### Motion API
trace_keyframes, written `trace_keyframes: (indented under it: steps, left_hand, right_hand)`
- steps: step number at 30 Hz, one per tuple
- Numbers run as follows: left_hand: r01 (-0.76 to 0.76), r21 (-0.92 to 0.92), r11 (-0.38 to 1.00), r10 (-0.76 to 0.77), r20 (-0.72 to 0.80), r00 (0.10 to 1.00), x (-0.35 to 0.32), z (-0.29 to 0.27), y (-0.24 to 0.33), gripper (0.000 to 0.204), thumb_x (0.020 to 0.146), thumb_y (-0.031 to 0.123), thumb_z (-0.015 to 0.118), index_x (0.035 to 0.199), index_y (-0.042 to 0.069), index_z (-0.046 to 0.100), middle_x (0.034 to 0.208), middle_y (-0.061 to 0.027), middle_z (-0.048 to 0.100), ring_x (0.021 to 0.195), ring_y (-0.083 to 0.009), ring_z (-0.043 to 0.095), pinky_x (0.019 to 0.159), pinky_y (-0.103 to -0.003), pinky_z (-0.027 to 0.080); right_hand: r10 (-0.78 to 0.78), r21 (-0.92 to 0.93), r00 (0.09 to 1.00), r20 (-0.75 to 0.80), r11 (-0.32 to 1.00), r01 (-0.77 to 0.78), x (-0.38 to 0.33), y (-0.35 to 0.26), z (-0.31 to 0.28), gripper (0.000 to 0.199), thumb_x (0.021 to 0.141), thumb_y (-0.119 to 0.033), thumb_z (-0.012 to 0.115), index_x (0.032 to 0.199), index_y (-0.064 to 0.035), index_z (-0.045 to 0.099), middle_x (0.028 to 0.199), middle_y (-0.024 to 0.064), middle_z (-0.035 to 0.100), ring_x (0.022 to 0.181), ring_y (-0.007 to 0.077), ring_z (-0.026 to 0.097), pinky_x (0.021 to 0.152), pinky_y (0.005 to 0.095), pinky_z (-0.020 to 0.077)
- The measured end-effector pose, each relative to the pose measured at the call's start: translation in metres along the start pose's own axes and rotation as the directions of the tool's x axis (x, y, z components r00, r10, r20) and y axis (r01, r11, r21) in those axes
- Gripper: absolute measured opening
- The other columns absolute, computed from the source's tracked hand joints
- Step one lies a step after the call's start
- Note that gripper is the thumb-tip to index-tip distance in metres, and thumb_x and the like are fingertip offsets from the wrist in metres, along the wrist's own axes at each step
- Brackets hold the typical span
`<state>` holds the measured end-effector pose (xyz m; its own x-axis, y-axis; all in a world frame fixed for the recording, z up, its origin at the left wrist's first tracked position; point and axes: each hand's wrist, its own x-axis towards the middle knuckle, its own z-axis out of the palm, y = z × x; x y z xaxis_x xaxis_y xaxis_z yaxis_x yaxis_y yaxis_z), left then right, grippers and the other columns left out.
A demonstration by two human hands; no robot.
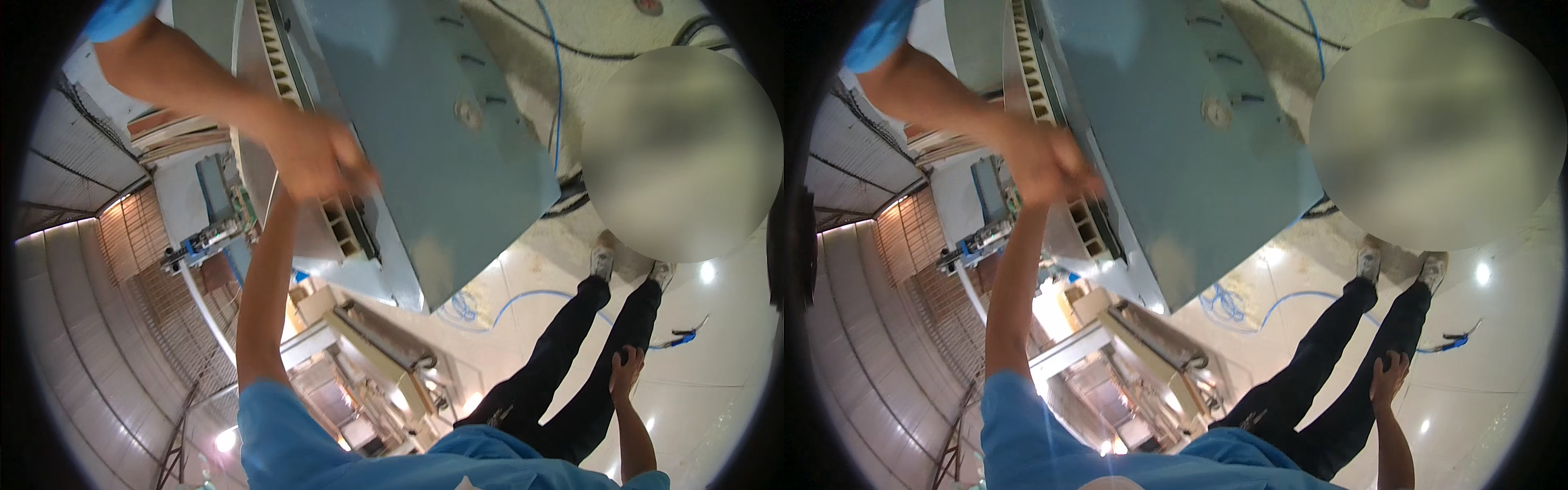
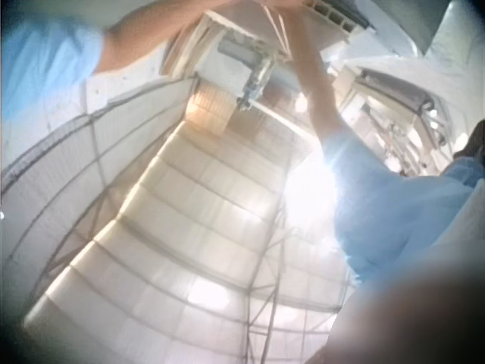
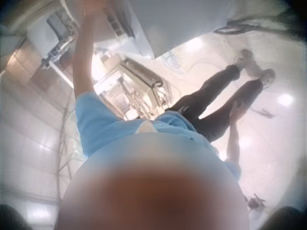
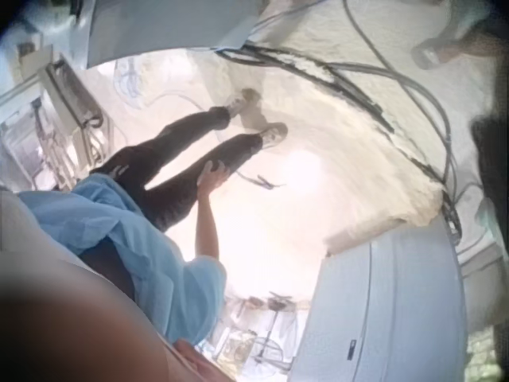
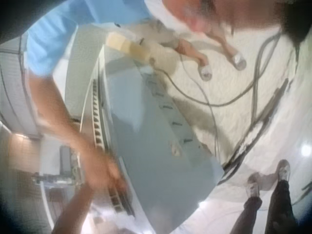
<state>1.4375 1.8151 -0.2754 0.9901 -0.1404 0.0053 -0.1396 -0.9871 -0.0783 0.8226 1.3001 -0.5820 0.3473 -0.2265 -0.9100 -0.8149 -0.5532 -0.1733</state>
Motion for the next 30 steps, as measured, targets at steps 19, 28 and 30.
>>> trace_keyframes:
  steps: [19, 28, 30]
  left_hand:
    - [0.244, 0.01, 0.97, -0.239, -0.157, 0.958, 0.008, 0.008, -0.009, 0.078, 0.099, 0.036, 0.067, 0.16, -0.001, 0.036, 0.158, -0.0205, 0.046, 0.146, -0.0335, 0.044, 0.121, -0.041, 0.034]
    - [0.267, -0.525, 0.808, -0.324, -0.016, 0.946, -0.002, -0.014, -0.012, 0.064, 0.106, 0.031, 0.059, 0.158, 0.0, 0.04, 0.158, -0.018, 0.047, 0.147, -0.0302, 0.042, 0.121, -0.039, 0.031]
    - [0.229, -0.49, 0.841, -0.252, 0.02, 0.967, -0.004, -0.025, -0.025, 0.062, 0.107, 0.028, 0.058, 0.159, 0.001, 0.04, 0.16, -0.0176, 0.045, 0.148, -0.0304, 0.04, 0.123, -0.04, 0.029]
  right_hand:
    - [-0.022, -0.012, 0.998, -0.05, 1.0, 0.021, 0.0, -0.02, -0.03, 0.04, 0.089, -0.036, 0.067, 0.121, -0.0104, 0.07, 0.136, 0.0144, 0.058, 0.128, 0.0392, 0.054, 0.107, 0.0523, 0.0464]
    - [-0.023, -0.12, 0.995, -0.093, 0.993, 0.011, -0.013, -0.025, -0.024, 0.039, 0.091, -0.036, 0.066, 0.121, -0.0116, 0.07, 0.134, 0.0162, 0.059, 0.126, 0.0421, 0.055, 0.106, 0.0526, 0.0474]
    - [0.013, -0.147, 0.996, -0.093, 0.989, -0.027, -0.017, -0.022, -0.016, 0.039, 0.092, -0.037, 0.065, 0.122, -0.0124, 0.069, 0.135, 0.0167, 0.059, 0.126, 0.0429, 0.056, 0.106, 0.053, 0.0478]
